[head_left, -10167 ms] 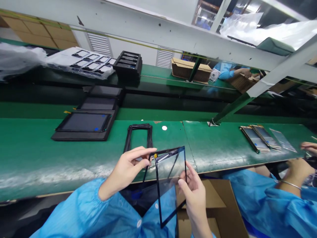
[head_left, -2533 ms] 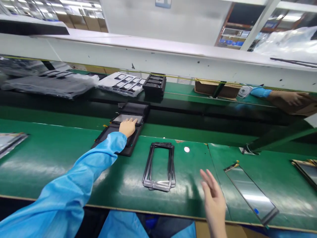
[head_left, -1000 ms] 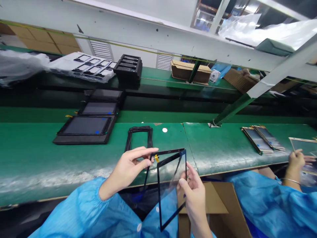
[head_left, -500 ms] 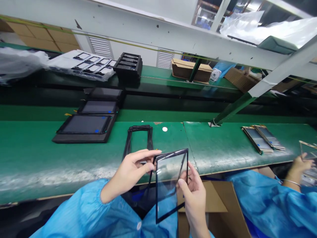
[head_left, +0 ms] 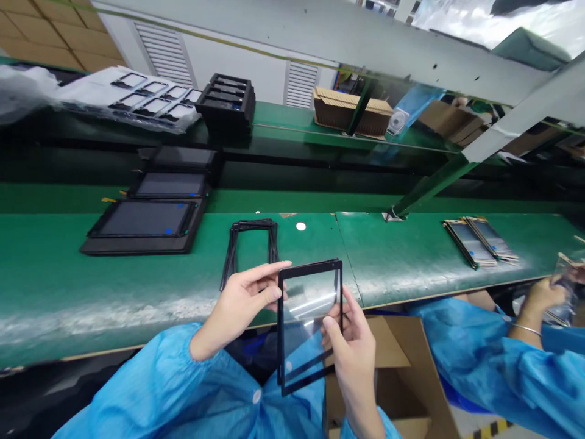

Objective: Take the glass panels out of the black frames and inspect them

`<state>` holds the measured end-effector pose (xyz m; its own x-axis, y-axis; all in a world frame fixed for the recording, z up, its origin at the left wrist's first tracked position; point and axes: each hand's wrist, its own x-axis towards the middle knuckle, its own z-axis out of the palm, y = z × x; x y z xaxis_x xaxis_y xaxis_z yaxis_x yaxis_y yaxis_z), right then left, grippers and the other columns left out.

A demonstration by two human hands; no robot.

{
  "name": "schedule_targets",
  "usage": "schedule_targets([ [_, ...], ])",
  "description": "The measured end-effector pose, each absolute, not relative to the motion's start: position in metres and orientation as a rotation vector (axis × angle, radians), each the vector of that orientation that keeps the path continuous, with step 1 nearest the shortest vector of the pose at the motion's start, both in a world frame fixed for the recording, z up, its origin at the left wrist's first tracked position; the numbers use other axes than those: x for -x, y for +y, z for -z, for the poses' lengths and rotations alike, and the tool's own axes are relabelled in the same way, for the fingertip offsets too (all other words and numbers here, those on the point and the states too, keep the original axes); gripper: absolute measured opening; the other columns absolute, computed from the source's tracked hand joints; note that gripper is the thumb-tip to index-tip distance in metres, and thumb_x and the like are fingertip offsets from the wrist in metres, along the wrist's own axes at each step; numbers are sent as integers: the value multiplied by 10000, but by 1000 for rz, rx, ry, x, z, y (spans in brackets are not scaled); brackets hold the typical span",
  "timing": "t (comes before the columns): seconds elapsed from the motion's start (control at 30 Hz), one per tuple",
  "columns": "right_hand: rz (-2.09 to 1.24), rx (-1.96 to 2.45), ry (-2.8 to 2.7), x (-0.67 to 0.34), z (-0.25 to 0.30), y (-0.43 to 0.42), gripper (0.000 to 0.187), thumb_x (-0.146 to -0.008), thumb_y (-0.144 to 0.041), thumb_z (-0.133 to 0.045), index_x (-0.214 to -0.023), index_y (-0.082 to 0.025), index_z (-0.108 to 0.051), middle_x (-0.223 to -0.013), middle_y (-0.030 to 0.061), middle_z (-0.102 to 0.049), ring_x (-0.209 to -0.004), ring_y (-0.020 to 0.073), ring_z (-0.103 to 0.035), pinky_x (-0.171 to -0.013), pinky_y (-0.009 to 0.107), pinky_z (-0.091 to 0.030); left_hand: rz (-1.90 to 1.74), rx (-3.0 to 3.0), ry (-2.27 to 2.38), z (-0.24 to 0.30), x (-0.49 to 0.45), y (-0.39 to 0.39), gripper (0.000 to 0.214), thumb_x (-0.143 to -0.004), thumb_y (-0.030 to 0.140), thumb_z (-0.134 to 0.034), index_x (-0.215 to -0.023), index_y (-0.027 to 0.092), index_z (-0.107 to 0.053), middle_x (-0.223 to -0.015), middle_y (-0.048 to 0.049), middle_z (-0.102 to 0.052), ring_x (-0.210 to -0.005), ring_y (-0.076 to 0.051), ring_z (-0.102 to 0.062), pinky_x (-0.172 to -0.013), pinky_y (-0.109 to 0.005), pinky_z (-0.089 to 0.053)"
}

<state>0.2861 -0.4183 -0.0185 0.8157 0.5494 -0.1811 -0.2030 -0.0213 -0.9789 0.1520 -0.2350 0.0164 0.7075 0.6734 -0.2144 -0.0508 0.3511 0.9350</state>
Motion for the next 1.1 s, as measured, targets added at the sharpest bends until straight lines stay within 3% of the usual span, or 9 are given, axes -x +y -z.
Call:
schedule_targets([
  [0.17, -625, 1485, -284, -286, 16, -413, 733, -842, -365, -855, -1511, -223, -593, -902, -3, -681, -659, 137, -659, -536, 242, -574, -492, -1110, 677, -19, -154, -234, 586, -829, 394, -902, -1360, 189, -759, -966, -131, -834, -946, -271, -802, -638, -252, -665],
  [0.57, -598, 1544, -315, -282, 24, -415, 704, -900, -411, -803, -1541, -235, -573, -904, 9, -655, -685, 151, -638, -545, 248, -563, -480, -1110, 689, -18, -157, -235, 605, -853, 403, -877, -1394, 179, -728, -1095, -165, -840, -1062, -321, -810, -625, -242, -663],
  [0.67, -397, 1679, -463, -286, 22, -417, 611, -916, -394, -784, -1493, -257, -637, -1121, 88, -687, -962, 234, -703, -771, 348, -630, -494, -1141, 726, -22, -156, -236, 581, -832, 416, -887, -1345, 172, -763, -1070, -152, -843, -1024, -336, -823, -623, -263, -674],
  [0.73, -174, 1748, -586, -294, 15, -416, 542, -919, -361, -775, -1445, -276, -681, -1402, 128, -617, -1296, 308, -615, -1046, 462, -562, -492, -1203, 745, -25, -154, -236, 556, -830, 415, -884, -1313, 159, -785, -962, -135, -852, -967, -330, -834, -629, -273, -678],
  [0.8, -145, 1699, -629, -305, 4, -413, 512, -954, -343, -727, -1459, -284, -667, -1519, 121, -582, -1420, 317, -548, -1163, 507, -477, -486, -1268, 742, -29, -149, -236, 517, -834, 401, -876, -1283, 154, -805, -874, -120, -852, -908, -312, -841, -630, -264, -674],
  [0.83, -227, 1645, -622, -311, -2, -411, 505, -975, -346, -699, -1474, -276, -653, -1460, 121, -648, -1365, 304, -609, -1144, 499, -500, -476, -1298, 733, -31, -147, -236, 498, -838, 392, -871, -1272, 155, -812, -854, -117, -853, -884, -300, -842, -635, -260, -672],
  [0.9, -451, 1544, -581, -319, -13, -406, 472, -988, -364, -679, -1444, -243, -676, -1119, 100, -810, -1080, 271, -767, -1006, 453, -598, -443, -1352, 718, -34, -141, -235, 476, -848, 380, -858, -1268, 161, -816, -861, -118, -858, -861, -285, -841, -656, -261, -673],
  [0.97, -575, 1501, -536, -322, -19, -402, 393, -959, -387, -718, -1310, -216, -756, -770, 48, -807, -811, 253, -803, -863, 419, -649, -393, -1401, 715, -36, -136, -235, 472, -863, 377, -845, -1285, 171, -811, -900, -126, -862, -863, -280, -839, -674, -267, -673],
  [1.1, -585, 1456, -479, -318, -22, -399, 273, -914, -422, -779, -1091, -216, -809, -674, 40, -803, -644, 245, -802, -702, 372, -671, -426, -1396, 739, -30, -129, -237, 458, -858, 394, -850, -1273, 203, -821, -893, -118, -862, -816, -267, -837, -648, -253, -660],
])
